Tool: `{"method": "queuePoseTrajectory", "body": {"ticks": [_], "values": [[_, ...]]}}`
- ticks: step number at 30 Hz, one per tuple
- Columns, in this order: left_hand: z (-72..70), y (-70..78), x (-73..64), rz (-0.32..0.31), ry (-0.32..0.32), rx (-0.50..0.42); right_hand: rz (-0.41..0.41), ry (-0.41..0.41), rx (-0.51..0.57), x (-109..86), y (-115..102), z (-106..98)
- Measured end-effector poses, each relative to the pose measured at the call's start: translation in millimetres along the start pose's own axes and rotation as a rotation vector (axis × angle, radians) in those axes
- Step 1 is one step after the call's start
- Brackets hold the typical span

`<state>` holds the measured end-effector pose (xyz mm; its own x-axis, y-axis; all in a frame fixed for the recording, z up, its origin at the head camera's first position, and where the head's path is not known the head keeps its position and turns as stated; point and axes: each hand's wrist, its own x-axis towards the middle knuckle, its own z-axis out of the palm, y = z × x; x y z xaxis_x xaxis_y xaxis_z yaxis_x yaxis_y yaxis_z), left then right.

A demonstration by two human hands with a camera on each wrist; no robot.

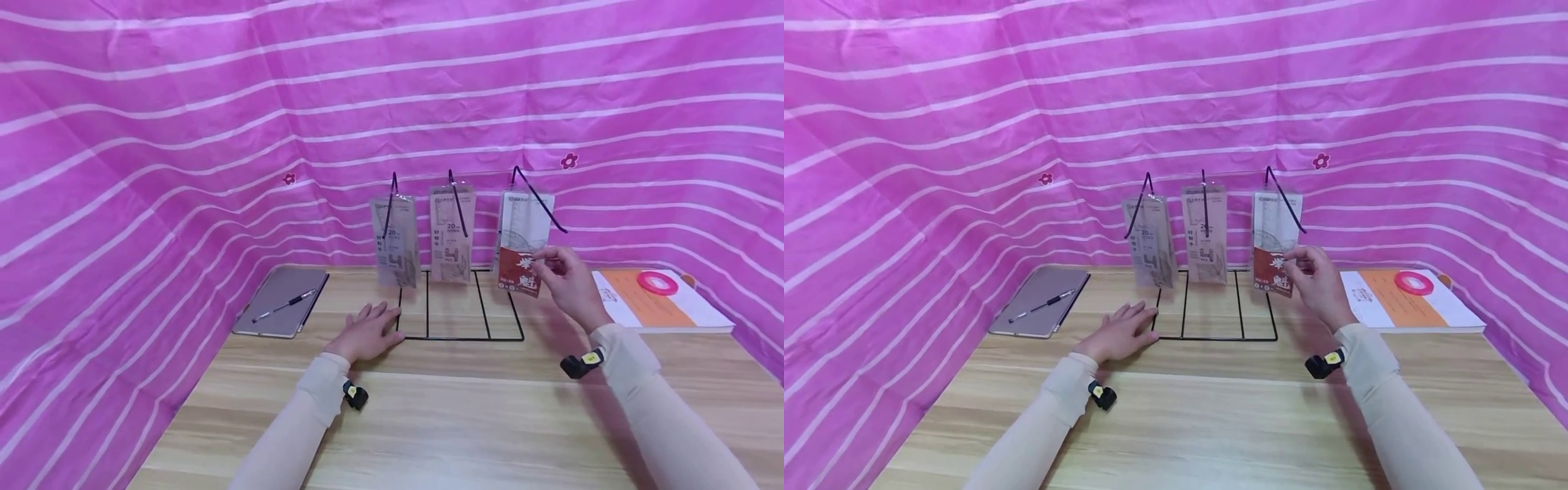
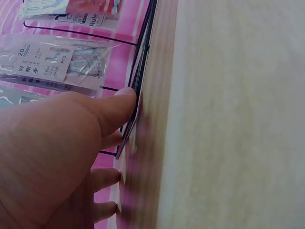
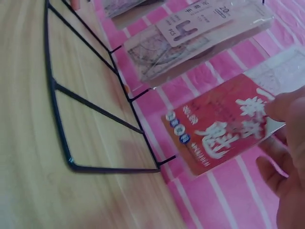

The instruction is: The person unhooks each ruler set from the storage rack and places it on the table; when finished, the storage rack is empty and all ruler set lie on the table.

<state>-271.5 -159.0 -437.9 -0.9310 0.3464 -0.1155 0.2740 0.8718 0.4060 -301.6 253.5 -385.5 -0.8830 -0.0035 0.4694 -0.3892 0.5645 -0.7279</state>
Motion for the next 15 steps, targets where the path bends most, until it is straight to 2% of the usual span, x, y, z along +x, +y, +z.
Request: {"method": "queuePoseTrajectory", "body": {"ticks": [3,6,12,15], "values": [[1.1,2.3,2.9,0.015,0.008,-0.007,-0.048,0.035,-0.002,-8.3,-4,-9],[0.9,2.4,5.1,0.021,0.014,-0.001,-0.072,0.021,-0.023,-17.6,-11,-20],[0.6,-1.4,3.6,0.005,0.005,0.002,-0.017,-0.066,-0.072,-45.0,-25,-44],[-0.5,-3.4,2.9,0.004,0.004,-0.001,-0.016,-0.079,-0.109,-63.4,-32,-58]]}}
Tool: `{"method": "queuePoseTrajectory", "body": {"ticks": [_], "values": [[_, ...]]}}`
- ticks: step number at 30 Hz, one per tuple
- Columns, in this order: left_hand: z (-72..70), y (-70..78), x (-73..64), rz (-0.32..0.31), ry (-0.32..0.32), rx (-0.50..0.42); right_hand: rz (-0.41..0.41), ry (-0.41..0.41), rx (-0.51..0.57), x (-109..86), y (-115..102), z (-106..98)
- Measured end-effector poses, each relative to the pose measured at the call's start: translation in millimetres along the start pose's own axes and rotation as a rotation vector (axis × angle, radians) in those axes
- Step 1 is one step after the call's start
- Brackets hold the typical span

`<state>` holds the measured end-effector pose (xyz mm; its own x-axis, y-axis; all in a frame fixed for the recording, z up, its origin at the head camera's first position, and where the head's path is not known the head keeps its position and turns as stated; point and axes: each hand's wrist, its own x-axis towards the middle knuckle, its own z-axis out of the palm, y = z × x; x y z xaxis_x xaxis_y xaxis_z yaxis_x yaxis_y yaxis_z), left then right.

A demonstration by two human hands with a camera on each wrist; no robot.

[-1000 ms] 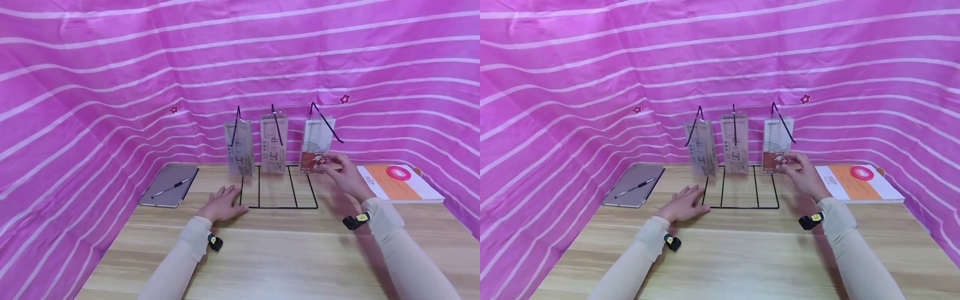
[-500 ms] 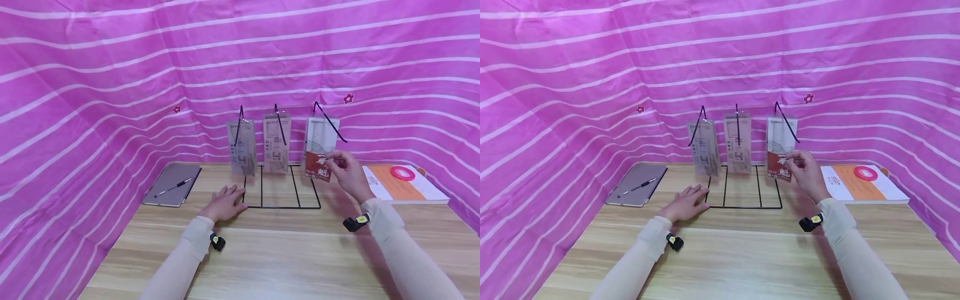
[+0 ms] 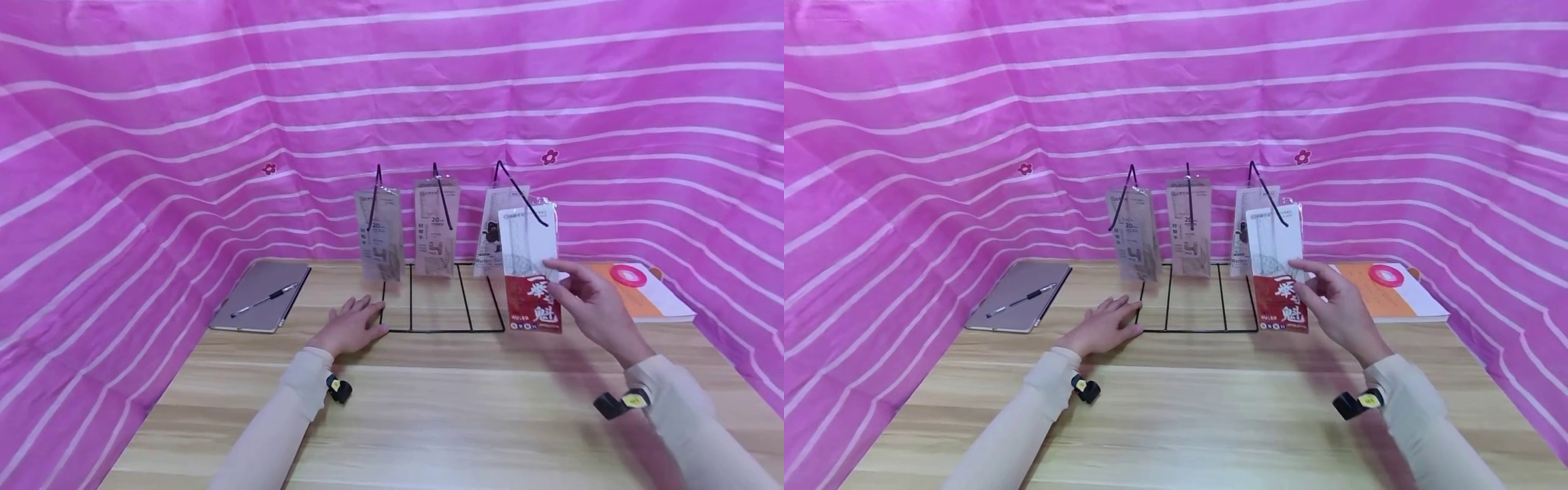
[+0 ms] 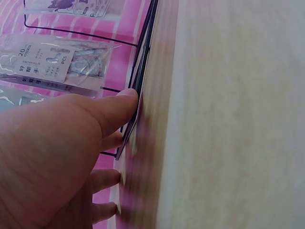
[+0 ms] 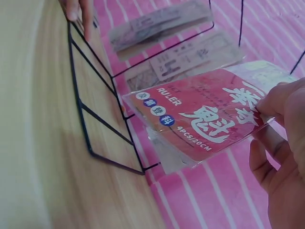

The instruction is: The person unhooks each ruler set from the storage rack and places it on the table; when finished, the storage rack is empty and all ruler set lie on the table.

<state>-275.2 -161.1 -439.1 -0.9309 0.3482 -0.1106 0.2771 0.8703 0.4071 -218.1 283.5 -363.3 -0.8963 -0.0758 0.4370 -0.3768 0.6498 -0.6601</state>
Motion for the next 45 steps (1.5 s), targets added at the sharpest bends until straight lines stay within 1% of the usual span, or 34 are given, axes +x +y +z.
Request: {"method": "queuePoseTrajectory", "body": {"ticks": [2,6,9,10,12,13,14,15,17,19,20,22,24,26,28,32,33,36,38,41,43,45], "values": [[-4.0,-2.1,-0.2,0.003,0.004,-0.004,-0.030,0.009,0.002,-11.3,-4,-7],[-13.6,-9.2,-3.4,0.007,0.011,-0.004,-0.127,0.036,0.048,-33.7,-13,-18],[-22.9,-17.9,-8.5,-0.017,0.022,0.011,-0.189,0.045,0.090,-48.0,-21,-21],[-26.2,-20.4,-10.1,-0.026,0.028,0.017,-0.198,0.047,0.102,-51.8,-23,-23],[-32.3,-24.3,-11.8,-0.031,0.040,0.025,-0.193,0.059,0.117,-56.3,-24,-28],[-34.9,-25.4,-12.0,-0.028,0.044,0.028,-0.169,0.064,0.112,-56.7,-22,-31],[-36.5,-26.3,-11.5,-0.026,0.045,0.030,-0.127,0.067,0.103,-55.7,-18,-34],[-38.0,-26.7,-11.1,-0.021,0.046,0.031,-0.076,0.058,0.102,-52.7,-13,-37],[-39.4,-27.1,-10.0,-0.018,0.042,0.030,0.040,0.013,0.080,-41.5,2,-40],[-38.8,-27.3,-10.3,-0.024,0.036,0.029,0.134,-0.063,0.054,-24.9,21,-36],[-37.7,-27.4,-10.6,-0.029,0.031,0.027,0.162,-0.107,0.035,-15.1,30,-32],[-34.2,-27.6,-11.7,-0.033,0.024,0.023,0.193,-0.196,0.004,5.3,46,-20],[-28.8,-27.6,-12.8,-0.032,0.021,0.025,0.209,-0.263,-0.034,24.3,58,-6],[-22.9,-26.9,-13.1,-0.031,0.020,0.021,0.223,-0.315,-0.072,40.7,67,7],[-16.6,-24.8,-12.7,-0.030,0.016,0.013,0.237,-0.343,-0.108,52.7,74,18],[-6.9,-18.0,-9.3,-0.011,0.015,-0.016,0.264,-0.371,-0.206,66.7,86,28],[-5.5,-16.0,-8.2,-0.007,0.015,-0.019,0.286,-0.380,-0.235,68.4,89,30],[-4.3,-10.8,-5.2,0.004,0.020,-0.021,0.331,-0.406,-0.323,70.9,95,33],[-5.2,-8.2,-3.4,0.007,0.019,-0.015,0.354,-0.408,-0.380,70.2,98,36],[-5.7,-5.6,-0.9,0.017,0.016,-0.008,0.348,-0.357,-0.470,64.6,98,40],[-3.7,-4.6,0.8,0.021,0.014,-0.008,0.335,-0.292,-0.522,58.4,97,43],[-0.2,-3.5,2.0,0.023,0.010,-0.010,0.322,-0.227,-0.536,51.3,95,45]]}}
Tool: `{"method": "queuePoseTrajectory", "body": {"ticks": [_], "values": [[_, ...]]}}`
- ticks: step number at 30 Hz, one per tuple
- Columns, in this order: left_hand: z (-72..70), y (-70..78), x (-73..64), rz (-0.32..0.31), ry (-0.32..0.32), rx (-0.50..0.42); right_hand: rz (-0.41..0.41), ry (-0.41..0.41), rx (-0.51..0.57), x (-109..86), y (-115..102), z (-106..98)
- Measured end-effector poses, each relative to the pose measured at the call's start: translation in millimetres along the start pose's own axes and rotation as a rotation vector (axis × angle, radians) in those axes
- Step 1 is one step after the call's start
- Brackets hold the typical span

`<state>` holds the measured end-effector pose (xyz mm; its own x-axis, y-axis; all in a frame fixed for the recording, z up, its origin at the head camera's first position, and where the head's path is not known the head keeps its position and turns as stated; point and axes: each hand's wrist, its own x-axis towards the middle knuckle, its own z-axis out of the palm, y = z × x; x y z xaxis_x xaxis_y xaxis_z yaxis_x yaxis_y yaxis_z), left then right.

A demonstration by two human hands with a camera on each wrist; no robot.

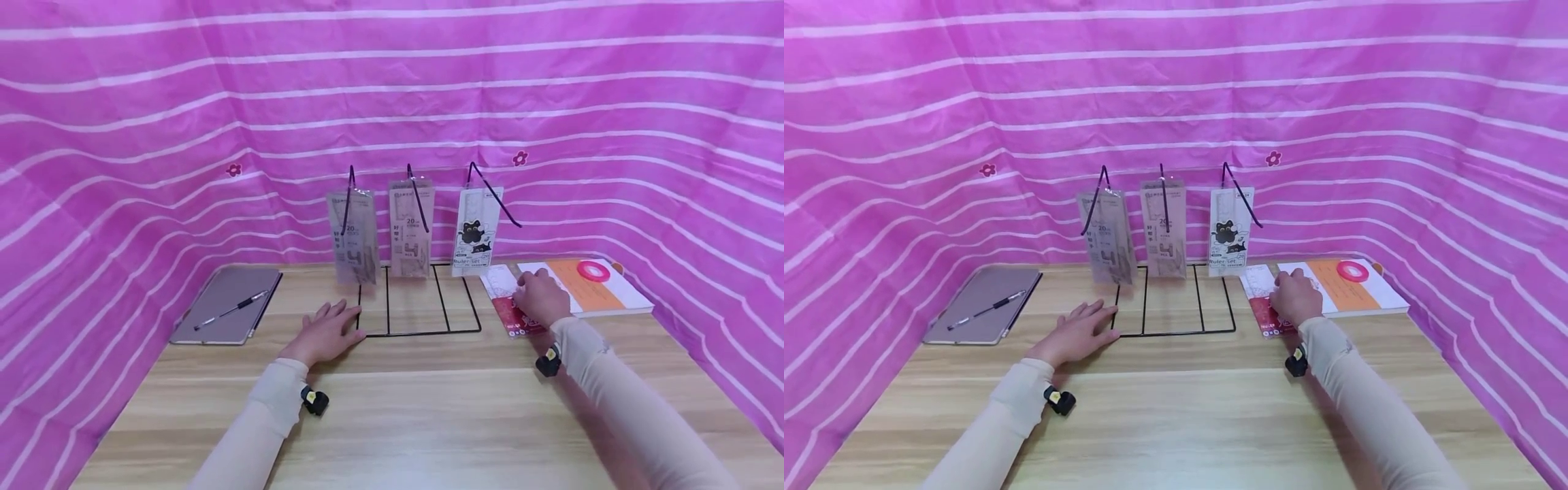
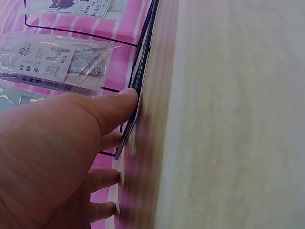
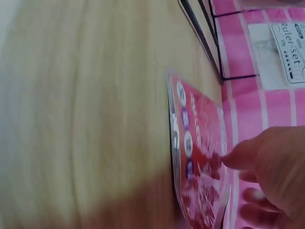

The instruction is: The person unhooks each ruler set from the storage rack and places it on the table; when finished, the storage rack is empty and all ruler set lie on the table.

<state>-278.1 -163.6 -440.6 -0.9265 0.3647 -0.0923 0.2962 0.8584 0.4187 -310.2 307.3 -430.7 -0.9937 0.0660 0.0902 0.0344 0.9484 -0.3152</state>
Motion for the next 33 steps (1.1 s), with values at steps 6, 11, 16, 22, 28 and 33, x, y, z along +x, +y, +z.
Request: {"method": "queuePoseTrajectory", "body": {"ticks": [6,11,16,22,28,33], "values": [[4.5,0.1,-1.5,-0.003,-0.006,0.001,-0.063,0.086,0.348,-19.7,-9,-2],[1.0,-0.5,-2.7,-0.008,0.011,-0.007,-0.179,0.065,0.674,-16.9,-27,-14],[-0.8,-2.7,-4.2,-0.018,0.007,0.001,-0.223,0.083,0.802,5.1,-58,-25],[2.5,-1.2,-1.5,-0.008,0.010,-0.001,-0.240,0.147,0.910,27.0,-78,-26],[5.0,0.8,-1.7,-0.013,-0.002,-0.008,-0.286,0.276,0.934,15.6,-80,-29],[1.7,0.7,-1.3,-0.012,0.007,-0.004,-0.291,0.324,0.892,-16.2,-74,-43]]}}
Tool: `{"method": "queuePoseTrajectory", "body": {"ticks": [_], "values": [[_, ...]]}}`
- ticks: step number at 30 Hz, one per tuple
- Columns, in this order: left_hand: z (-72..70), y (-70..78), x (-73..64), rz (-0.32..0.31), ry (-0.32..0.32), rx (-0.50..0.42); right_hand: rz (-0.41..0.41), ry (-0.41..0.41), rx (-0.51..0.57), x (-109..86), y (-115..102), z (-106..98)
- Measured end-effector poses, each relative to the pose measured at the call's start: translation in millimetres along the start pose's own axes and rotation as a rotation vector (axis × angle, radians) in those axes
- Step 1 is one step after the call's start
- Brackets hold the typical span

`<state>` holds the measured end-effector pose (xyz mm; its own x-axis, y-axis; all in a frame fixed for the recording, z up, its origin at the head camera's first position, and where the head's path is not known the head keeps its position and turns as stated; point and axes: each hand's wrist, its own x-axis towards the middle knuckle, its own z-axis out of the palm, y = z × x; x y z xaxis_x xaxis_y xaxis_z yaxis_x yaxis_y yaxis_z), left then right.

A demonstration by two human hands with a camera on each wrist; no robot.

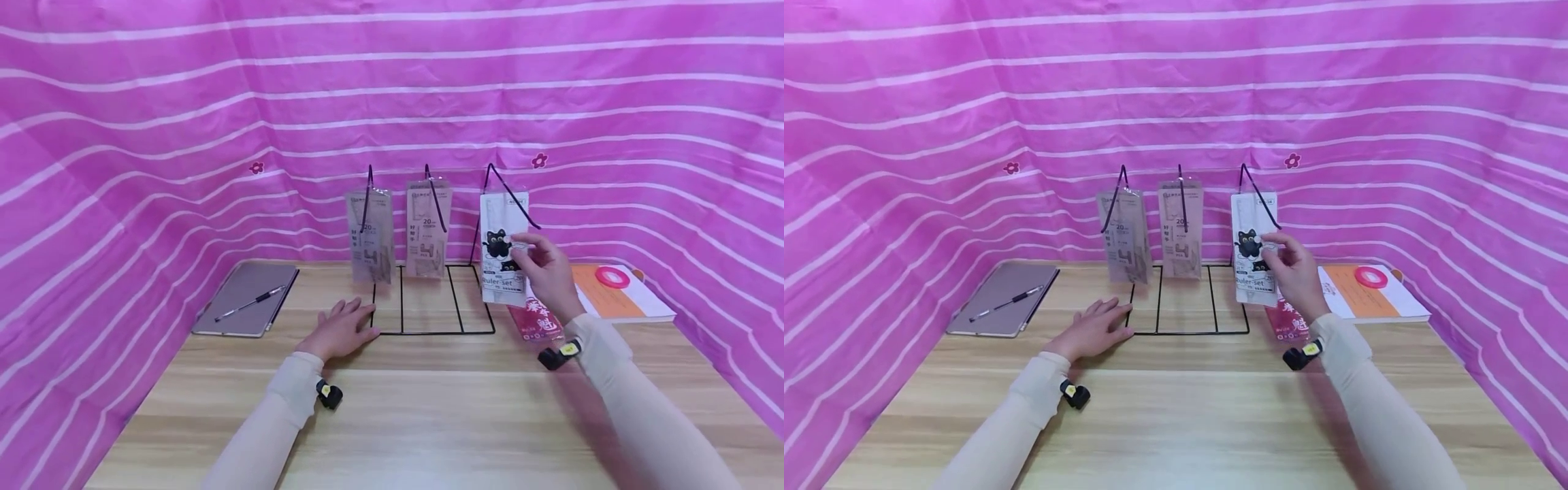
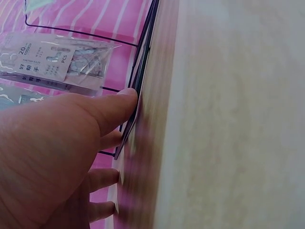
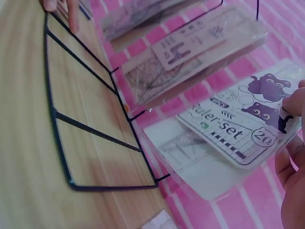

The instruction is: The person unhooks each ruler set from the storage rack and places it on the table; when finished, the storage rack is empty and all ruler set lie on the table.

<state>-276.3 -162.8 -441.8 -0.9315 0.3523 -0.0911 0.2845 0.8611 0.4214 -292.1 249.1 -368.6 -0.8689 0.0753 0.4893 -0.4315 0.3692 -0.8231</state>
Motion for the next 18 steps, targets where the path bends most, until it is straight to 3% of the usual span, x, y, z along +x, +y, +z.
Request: {"method": "queuePoseTrajectory", "body": {"ticks": [9,18], "values": [[-1.1,2.4,2.0,0.009,-0.023,-0.002,-0.056,-0.006,-0.064,-52.6,-29,-46],[-3.3,-0.9,0.5,0.008,-0.012,0.001,-0.099,-0.016,-0.101,-98.9,-52,-71]]}}
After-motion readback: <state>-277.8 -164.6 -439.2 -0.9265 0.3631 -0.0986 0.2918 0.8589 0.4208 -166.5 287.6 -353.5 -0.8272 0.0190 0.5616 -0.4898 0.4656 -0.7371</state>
